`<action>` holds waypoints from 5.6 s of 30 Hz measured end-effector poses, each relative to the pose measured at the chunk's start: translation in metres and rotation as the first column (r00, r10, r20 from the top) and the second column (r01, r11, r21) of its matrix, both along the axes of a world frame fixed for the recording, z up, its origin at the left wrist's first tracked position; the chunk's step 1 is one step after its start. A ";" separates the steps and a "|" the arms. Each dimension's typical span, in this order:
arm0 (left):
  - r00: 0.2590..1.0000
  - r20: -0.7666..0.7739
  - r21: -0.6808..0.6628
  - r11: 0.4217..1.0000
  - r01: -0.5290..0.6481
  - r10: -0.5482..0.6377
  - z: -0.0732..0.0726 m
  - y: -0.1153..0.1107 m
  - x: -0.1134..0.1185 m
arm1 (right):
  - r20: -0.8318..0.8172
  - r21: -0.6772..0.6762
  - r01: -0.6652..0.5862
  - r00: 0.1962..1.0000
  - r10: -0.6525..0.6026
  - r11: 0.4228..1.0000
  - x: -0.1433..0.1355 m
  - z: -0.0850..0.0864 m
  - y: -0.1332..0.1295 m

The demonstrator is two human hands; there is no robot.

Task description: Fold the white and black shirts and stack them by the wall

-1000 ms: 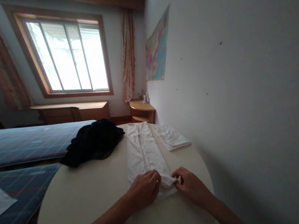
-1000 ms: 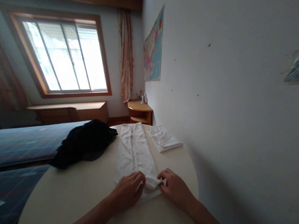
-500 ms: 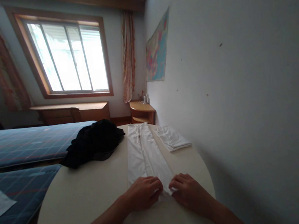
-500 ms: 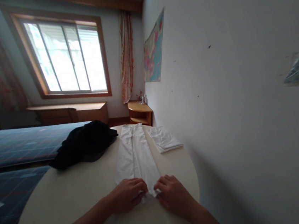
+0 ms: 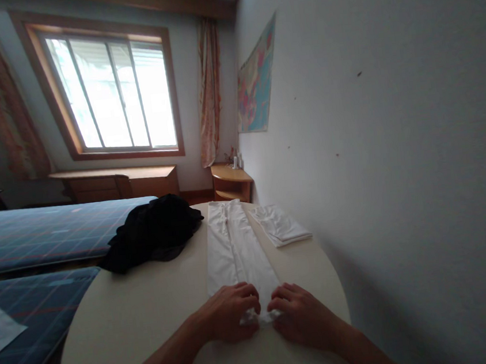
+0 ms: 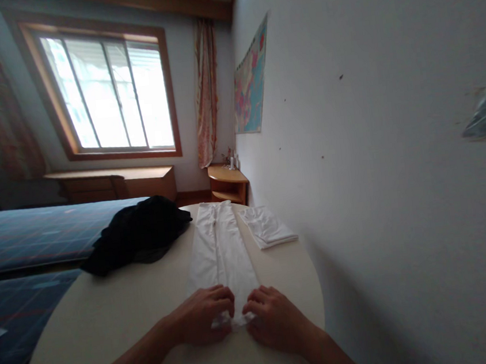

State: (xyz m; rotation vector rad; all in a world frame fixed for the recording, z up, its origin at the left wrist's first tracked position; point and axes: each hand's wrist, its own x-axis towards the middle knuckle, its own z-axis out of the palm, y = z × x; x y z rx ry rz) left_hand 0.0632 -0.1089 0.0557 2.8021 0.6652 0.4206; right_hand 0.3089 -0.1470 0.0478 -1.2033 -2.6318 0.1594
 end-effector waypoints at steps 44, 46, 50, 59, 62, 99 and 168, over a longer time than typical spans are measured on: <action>0.980 -0.010 -0.143 0.969 -0.200 0.200 0.006 -0.022 -0.023 | -0.352 -0.162 0.010 0.934 -0.067 0.987 -0.063 -0.012 0.083; 0.975 0.030 -0.193 0.958 -0.212 0.222 0.007 -0.021 -0.025 | -0.351 -0.184 0.001 0.934 -0.067 0.983 -0.061 -0.011 0.083; 0.976 0.021 -0.238 0.949 -0.207 0.218 0.012 -0.015 -0.037 | -0.354 -0.182 -0.042 0.935 -0.026 0.982 -0.058 -0.008 0.078; 0.870 0.112 -0.118 0.875 -0.469 0.481 -0.002 0.022 -0.081 | -0.297 -0.186 -0.213 0.943 0.151 0.959 -0.057 0.010 0.056; 0.876 0.147 -0.131 0.887 -0.443 0.459 -0.008 0.029 -0.085 | -0.305 -0.202 -0.280 0.929 0.211 0.939 -0.062 0.012 0.046; 0.982 0.045 -0.157 0.972 -0.175 0.184 -0.003 0.007 -0.052 | -0.340 -0.212 0.039 0.934 -0.112 0.976 -0.059 0.001 0.054; 0.992 0.023 -0.147 0.981 -0.123 0.128 0.000 -0.015 -0.023 | -0.276 -0.098 0.325 0.899 -0.340 0.940 -0.083 -0.022 0.080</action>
